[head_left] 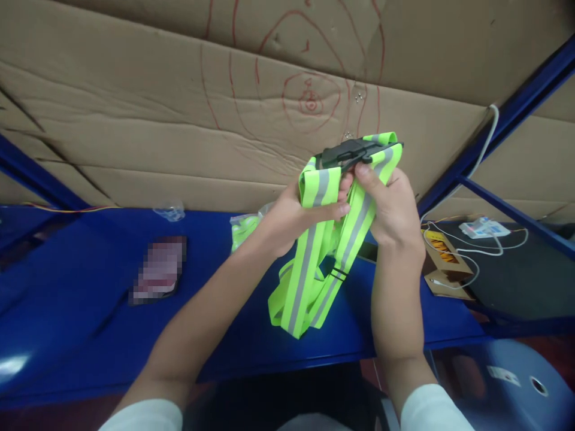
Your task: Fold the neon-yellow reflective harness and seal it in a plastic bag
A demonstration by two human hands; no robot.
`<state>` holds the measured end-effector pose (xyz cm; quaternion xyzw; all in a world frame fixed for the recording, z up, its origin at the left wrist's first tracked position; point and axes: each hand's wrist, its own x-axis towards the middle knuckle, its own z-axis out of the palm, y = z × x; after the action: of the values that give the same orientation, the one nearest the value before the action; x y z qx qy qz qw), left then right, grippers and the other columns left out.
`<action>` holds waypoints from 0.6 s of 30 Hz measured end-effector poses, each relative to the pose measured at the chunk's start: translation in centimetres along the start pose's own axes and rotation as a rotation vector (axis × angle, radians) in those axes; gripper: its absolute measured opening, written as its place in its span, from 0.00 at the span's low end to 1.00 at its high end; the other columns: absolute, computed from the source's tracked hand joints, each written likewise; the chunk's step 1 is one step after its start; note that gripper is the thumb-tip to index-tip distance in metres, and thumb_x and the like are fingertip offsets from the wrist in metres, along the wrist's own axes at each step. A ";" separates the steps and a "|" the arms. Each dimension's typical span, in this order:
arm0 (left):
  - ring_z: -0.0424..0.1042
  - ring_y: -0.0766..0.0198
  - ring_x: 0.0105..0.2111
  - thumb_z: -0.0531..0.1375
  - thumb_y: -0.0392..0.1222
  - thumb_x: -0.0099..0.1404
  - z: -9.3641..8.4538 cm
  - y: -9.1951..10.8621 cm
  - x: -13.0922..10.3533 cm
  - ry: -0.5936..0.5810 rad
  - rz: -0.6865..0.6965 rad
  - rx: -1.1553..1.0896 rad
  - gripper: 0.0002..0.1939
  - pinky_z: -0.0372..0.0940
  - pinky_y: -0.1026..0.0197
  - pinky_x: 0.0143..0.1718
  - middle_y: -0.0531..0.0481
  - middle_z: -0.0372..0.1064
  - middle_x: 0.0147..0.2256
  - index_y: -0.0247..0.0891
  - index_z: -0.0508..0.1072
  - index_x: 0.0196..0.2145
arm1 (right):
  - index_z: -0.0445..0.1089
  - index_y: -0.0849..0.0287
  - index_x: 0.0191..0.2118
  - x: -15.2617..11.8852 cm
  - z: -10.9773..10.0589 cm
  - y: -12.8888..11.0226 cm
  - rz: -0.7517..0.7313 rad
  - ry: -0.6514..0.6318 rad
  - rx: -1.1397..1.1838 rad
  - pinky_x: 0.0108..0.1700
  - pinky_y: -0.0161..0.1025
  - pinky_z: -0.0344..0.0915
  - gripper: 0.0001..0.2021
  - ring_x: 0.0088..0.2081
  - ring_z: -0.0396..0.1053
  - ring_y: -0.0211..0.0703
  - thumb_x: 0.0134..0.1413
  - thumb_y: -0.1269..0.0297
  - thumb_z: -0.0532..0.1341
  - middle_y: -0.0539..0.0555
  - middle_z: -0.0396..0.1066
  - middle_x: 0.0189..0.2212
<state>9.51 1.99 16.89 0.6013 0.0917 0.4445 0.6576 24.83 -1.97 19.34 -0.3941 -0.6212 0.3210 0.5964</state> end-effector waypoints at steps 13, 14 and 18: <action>0.73 0.51 0.55 0.68 0.50 0.65 -2.1 0.7 0.1 -0.041 0.117 0.284 0.20 0.69 0.52 0.58 0.45 0.77 0.51 0.41 0.77 0.52 | 0.79 0.50 0.41 0.3 -0.1 1.2 -0.027 0.094 -0.062 0.39 0.48 0.80 0.19 0.45 0.79 0.52 0.56 0.40 0.67 0.52 0.80 0.37; 0.72 0.51 0.57 0.69 0.49 0.64 -2.3 0.4 0.2 -0.047 0.114 0.275 0.21 0.68 0.51 0.59 0.45 0.76 0.53 0.41 0.77 0.53 | 0.79 0.50 0.41 0.5 0.1 1.4 -0.030 0.097 -0.055 0.40 0.49 0.80 0.19 0.45 0.79 0.52 0.55 0.40 0.67 0.52 0.80 0.37; 0.74 0.52 0.54 0.72 0.48 0.59 -2.8 -1.0 0.8 -0.065 0.062 0.258 0.22 0.69 0.52 0.57 0.46 0.77 0.51 0.42 0.78 0.51 | 0.80 0.51 0.39 0.9 0.6 2.0 -0.038 0.054 0.011 0.44 0.50 0.79 0.18 0.45 0.79 0.52 0.55 0.41 0.68 0.52 0.80 0.36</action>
<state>8.60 4.69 15.65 0.6975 0.1082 0.4296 0.5632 24.42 -0.22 18.01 -0.3873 -0.6104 0.3021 0.6214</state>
